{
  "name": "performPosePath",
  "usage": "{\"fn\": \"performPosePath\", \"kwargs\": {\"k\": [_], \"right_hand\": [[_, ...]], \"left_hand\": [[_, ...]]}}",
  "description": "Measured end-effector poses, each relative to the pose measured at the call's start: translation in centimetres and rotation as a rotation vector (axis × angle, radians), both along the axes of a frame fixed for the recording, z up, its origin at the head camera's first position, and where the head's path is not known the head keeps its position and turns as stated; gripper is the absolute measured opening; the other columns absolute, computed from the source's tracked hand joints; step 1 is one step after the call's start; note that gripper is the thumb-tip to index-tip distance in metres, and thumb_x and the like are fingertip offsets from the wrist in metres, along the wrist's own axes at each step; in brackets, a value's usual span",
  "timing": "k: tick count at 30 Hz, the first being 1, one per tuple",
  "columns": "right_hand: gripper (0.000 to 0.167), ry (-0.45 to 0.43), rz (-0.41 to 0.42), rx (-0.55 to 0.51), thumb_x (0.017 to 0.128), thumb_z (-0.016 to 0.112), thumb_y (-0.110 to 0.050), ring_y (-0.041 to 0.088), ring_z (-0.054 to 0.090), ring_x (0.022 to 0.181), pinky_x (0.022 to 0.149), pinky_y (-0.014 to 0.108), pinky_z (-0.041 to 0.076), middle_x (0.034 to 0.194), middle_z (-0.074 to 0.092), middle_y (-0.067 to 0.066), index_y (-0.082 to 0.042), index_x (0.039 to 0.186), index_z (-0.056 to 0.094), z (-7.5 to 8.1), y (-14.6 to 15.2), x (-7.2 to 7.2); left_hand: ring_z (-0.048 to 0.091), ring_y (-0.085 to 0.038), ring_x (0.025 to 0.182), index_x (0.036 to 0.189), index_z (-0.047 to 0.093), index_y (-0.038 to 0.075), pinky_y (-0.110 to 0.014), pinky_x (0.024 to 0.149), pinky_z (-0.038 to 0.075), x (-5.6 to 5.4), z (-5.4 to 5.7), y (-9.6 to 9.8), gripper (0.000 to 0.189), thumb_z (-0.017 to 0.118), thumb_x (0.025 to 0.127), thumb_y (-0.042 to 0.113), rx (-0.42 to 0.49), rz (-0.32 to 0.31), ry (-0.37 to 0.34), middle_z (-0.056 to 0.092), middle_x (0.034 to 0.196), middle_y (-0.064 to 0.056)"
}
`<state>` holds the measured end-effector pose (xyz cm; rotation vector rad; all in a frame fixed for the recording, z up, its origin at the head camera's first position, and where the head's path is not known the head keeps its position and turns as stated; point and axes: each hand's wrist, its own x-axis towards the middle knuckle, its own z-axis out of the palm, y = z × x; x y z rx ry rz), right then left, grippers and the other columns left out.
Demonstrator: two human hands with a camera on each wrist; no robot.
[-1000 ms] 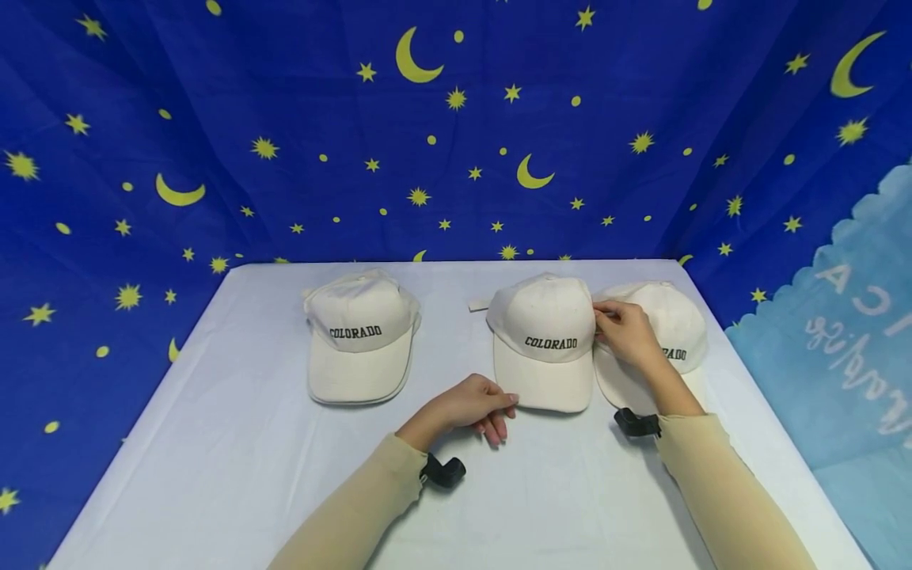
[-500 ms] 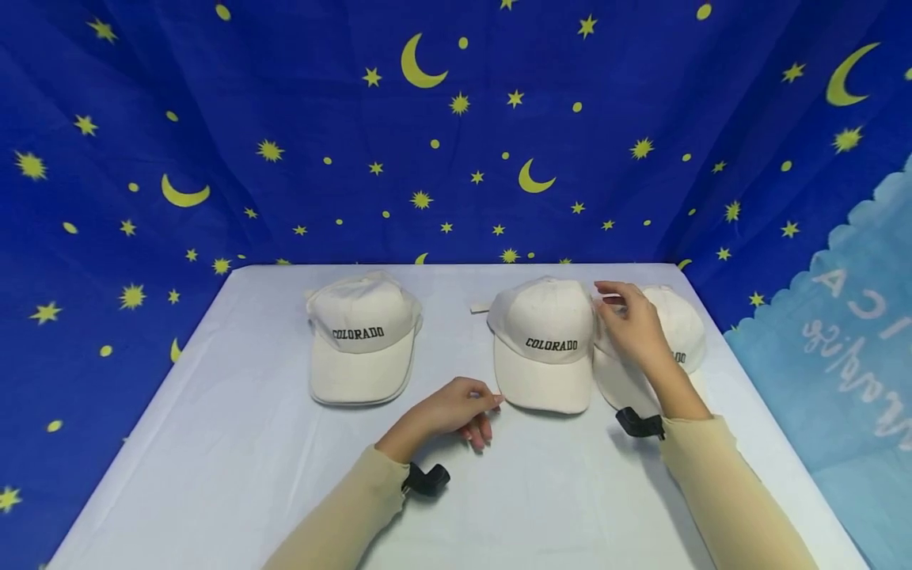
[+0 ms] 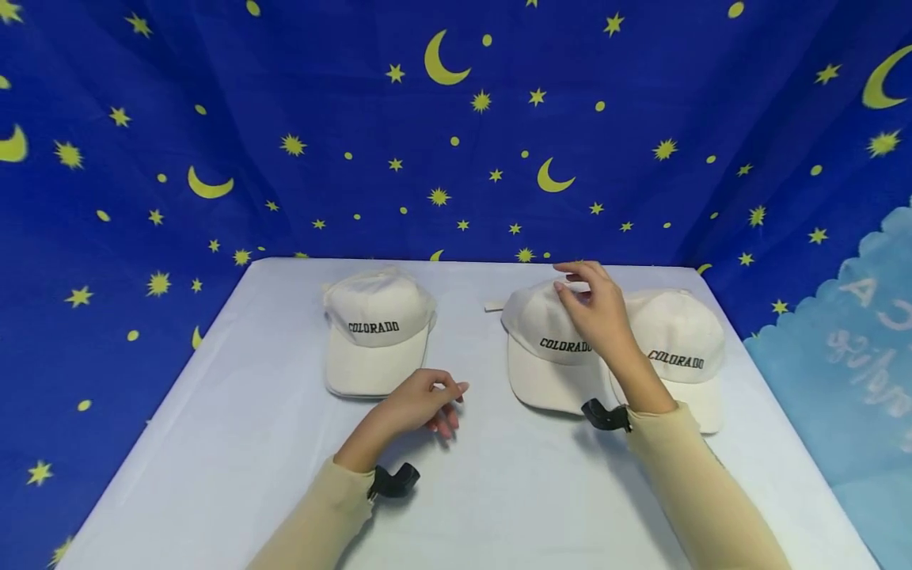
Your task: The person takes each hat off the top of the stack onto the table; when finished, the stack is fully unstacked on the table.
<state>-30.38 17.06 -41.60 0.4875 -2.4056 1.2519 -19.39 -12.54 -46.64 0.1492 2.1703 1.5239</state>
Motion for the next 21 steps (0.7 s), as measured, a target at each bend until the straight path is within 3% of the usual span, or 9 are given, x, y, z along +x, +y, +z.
{"fn": "performPosePath", "kwargs": {"k": [9,17,21], "right_hand": [[0.033,-0.039,0.108,-0.015,0.1,0.068,-0.017,0.03,0.062,0.117,0.091,0.05,0.055,0.128,0.061,0.013,-0.008,0.132,0.066,0.4,-4.1,-0.3],[0.035,-0.092,0.22,-0.045,0.101,0.067,-0.023,0.028,0.062,0.116,0.091,0.048,0.053,0.128,0.063,0.008,-0.01,0.133,0.064,-0.3,-8.4,-0.4],[0.036,-0.103,0.28,-0.056,0.101,0.067,-0.022,0.026,0.064,0.114,0.09,0.046,0.054,0.128,0.065,0.006,-0.01,0.135,0.063,-1.0,-10.2,-0.9]], "left_hand": [[0.07,-0.022,0.057,0.095,0.062,-0.007,-0.03,0.051,0.049,1.8,0.8,-4.0,0.041,0.056,0.107,0.032,0.004,0.144,0.073,0.072,0.071,-0.01],[0.072,-0.024,0.062,0.099,0.063,-0.006,-0.031,0.053,0.049,3.3,1.2,-8.0,0.041,0.056,0.107,0.033,-0.035,0.373,0.107,0.071,0.074,-0.01],[0.072,-0.022,0.064,0.095,0.064,-0.004,-0.032,0.054,0.049,3.8,0.9,-9.4,0.042,0.054,0.107,0.035,-0.071,0.432,0.083,0.071,0.076,-0.008]]}}
